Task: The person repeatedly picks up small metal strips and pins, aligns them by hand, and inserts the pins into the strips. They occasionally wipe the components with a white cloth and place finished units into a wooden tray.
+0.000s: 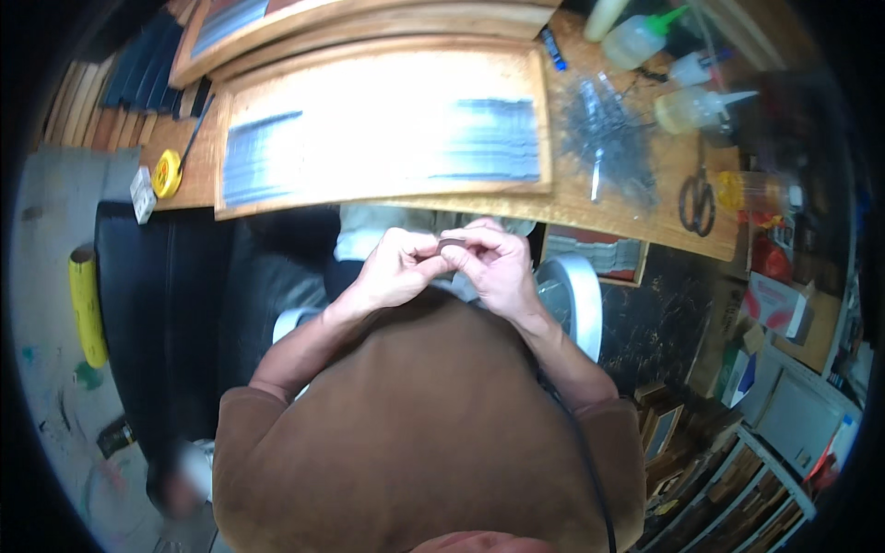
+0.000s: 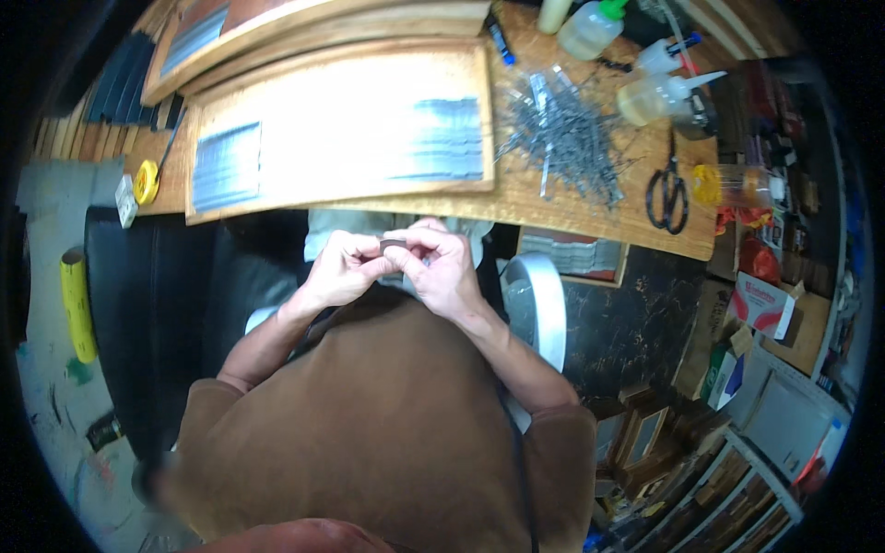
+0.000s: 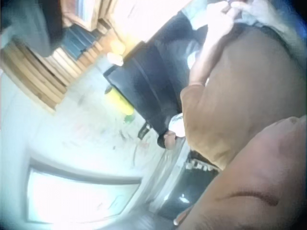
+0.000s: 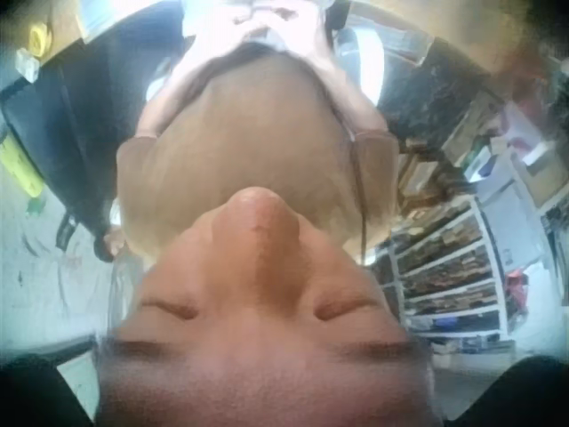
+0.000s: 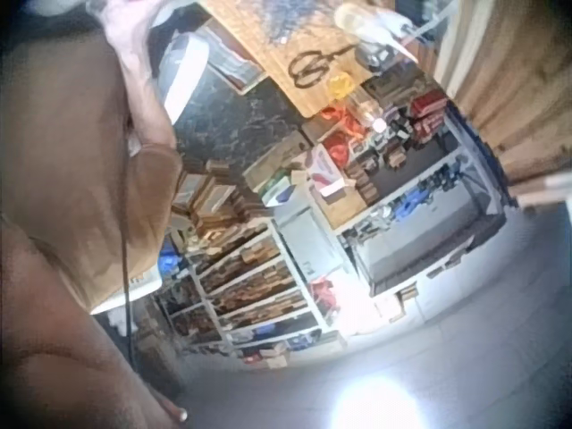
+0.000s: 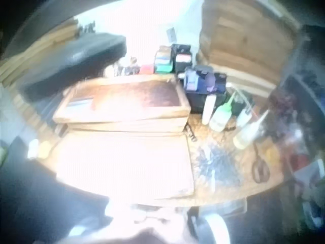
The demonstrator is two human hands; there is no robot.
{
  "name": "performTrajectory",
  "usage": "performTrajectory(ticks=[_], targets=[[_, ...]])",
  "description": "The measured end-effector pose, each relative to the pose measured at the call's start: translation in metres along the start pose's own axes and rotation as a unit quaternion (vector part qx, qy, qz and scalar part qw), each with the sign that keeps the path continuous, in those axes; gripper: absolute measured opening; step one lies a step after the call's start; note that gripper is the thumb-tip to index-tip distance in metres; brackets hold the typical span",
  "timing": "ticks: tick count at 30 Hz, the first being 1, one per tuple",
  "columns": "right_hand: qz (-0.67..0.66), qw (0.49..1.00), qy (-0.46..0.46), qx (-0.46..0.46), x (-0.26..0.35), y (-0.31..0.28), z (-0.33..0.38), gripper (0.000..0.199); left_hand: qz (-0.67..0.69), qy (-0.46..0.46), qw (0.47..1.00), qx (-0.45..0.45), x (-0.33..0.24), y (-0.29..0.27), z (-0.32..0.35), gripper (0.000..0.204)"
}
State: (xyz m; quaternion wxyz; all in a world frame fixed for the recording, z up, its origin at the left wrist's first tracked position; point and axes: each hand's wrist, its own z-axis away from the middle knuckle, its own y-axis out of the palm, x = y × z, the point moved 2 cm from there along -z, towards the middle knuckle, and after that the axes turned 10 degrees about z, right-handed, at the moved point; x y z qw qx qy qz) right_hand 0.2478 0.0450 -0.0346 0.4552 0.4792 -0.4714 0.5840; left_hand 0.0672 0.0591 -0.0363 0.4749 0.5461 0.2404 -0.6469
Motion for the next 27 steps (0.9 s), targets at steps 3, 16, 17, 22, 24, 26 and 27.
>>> performTrajectory(ticks=[3, 16, 17, 22, 24, 26, 27], targets=[[0.044, 0.997, -0.064, 0.018, 0.020, 0.004, 0.001, 0.018, -0.131, 0.093, 0.985, -0.055, -0.005, 0.002, 0.021, 0.007], [0.101, 0.987, -0.107, 0.066, 0.038, 0.017, -0.006, 0.022, -0.106, 0.179, 0.973, -0.100, -0.003, -0.012, 0.037, 0.006], [0.100, 0.987, -0.107, 0.069, 0.037, 0.017, -0.006, 0.022, -0.112, 0.180, 0.972, -0.099, -0.002, -0.012, 0.037, 0.007], [0.074, 0.989, -0.106, 0.075, 0.037, 0.018, -0.005, 0.022, -0.118, 0.153, 0.978, -0.084, -0.005, -0.013, 0.040, 0.013], [0.074, 0.988, -0.109, 0.081, 0.037, 0.017, -0.006, 0.021, -0.111, 0.154, 0.979, -0.075, -0.009, -0.012, 0.040, 0.017], [0.072, 0.989, -0.103, 0.082, 0.037, 0.017, -0.005, 0.020, -0.115, 0.145, 0.981, -0.066, -0.012, -0.013, 0.040, 0.019], [0.070, 0.989, -0.100, 0.083, 0.037, 0.017, -0.005, 0.020, -0.122, 0.136, 0.981, -0.060, -0.013, -0.014, 0.041, 0.020]])
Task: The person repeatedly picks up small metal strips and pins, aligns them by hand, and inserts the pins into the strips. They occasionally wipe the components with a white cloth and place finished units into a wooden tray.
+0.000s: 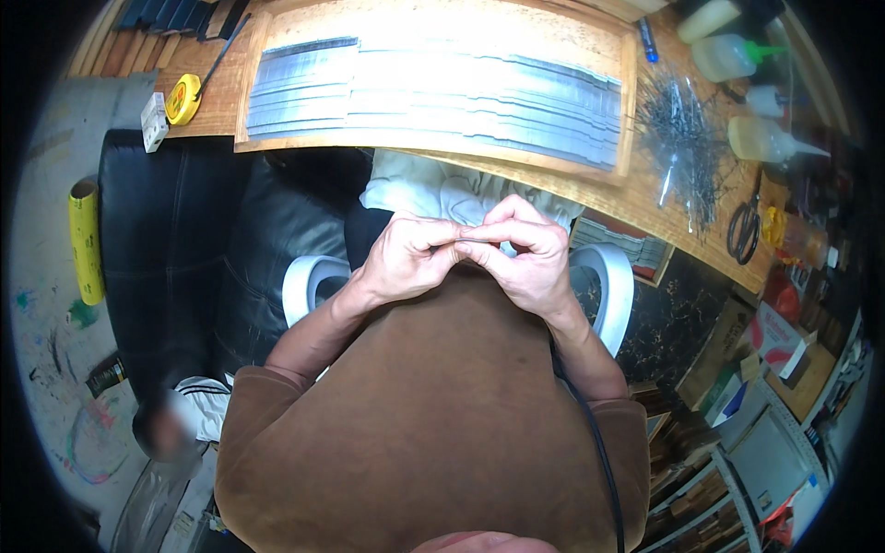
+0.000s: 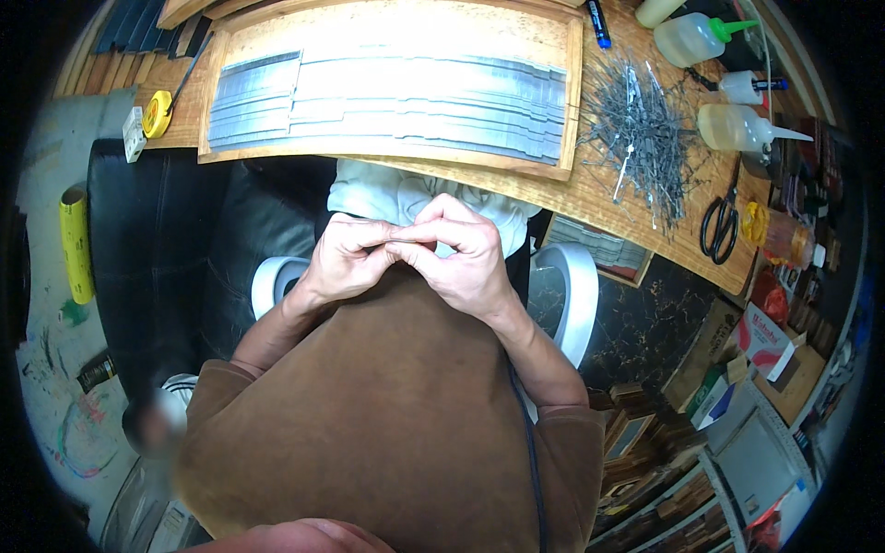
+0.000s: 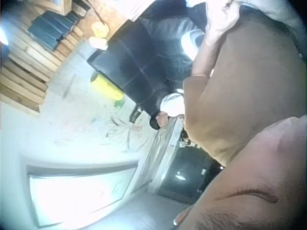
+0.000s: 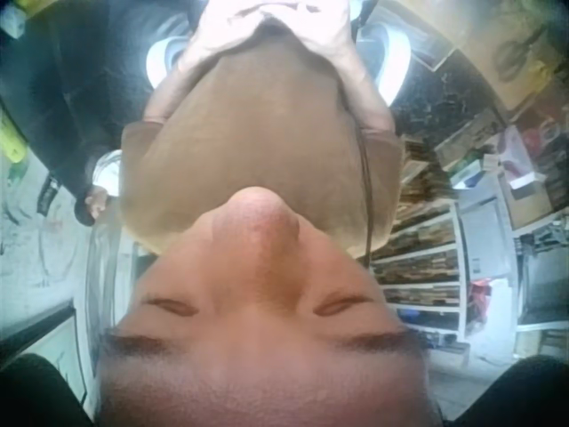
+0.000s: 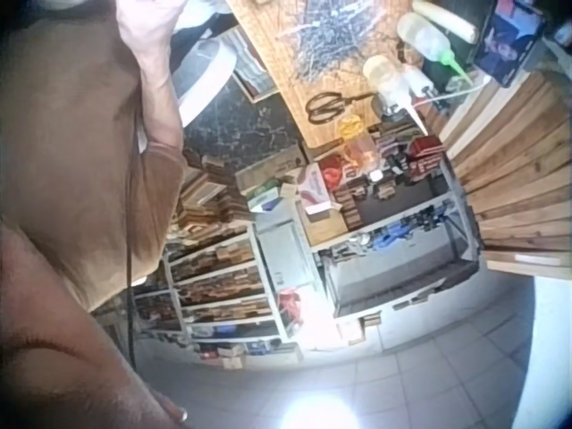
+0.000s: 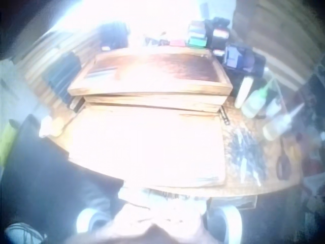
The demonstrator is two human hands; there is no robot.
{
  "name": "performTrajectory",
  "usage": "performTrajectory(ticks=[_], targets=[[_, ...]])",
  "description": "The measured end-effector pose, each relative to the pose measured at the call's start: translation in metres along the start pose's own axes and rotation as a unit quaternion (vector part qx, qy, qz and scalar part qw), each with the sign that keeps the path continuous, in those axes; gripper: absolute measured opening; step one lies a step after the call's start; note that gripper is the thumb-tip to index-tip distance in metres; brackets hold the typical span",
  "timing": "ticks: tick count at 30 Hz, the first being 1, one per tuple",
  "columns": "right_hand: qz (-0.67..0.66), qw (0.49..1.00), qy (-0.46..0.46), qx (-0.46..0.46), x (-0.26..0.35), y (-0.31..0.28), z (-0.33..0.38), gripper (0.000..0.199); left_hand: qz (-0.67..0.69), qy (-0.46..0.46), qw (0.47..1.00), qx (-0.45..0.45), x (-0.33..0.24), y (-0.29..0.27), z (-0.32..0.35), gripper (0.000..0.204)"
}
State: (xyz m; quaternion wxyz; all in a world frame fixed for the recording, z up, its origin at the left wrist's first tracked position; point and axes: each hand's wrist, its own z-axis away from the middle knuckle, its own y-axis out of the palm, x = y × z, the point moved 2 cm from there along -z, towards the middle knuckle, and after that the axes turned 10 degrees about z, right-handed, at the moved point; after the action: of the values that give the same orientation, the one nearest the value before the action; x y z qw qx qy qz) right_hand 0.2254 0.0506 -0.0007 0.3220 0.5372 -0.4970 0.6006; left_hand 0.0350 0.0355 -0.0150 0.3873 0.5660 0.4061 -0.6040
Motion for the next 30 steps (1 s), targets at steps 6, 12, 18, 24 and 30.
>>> performTrajectory(ticks=[6, 12, 18, 24, 30], targets=[[0.005, 1.000, -0.010, 0.008, 0.001, 0.000, -0.002, 0.019, -0.017, 0.026, 0.999, -0.013, 0.000, 0.001, 0.002, 0.017], [-0.049, 0.996, 0.070, 0.023, -0.003, 0.002, -0.002, 0.016, 0.045, -0.035, 0.998, 0.004, -0.004, -0.001, 0.003, 0.006], [-0.026, 0.998, 0.053, 0.015, 0.000, 0.004, -0.003, 0.015, 0.043, -0.030, 0.999, -0.002, 0.001, -0.002, 0.005, 0.008], [-0.014, 0.999, 0.050, 0.002, 0.004, 0.006, -0.003, 0.013, 0.066, -0.019, 0.998, -0.002, 0.006, -0.001, 0.005, 0.006], [-0.001, 0.999, 0.052, -0.007, 0.006, 0.009, -0.001, 0.013, 0.052, -0.042, 0.998, 0.015, 0.007, -0.006, 0.008, 0.012]])
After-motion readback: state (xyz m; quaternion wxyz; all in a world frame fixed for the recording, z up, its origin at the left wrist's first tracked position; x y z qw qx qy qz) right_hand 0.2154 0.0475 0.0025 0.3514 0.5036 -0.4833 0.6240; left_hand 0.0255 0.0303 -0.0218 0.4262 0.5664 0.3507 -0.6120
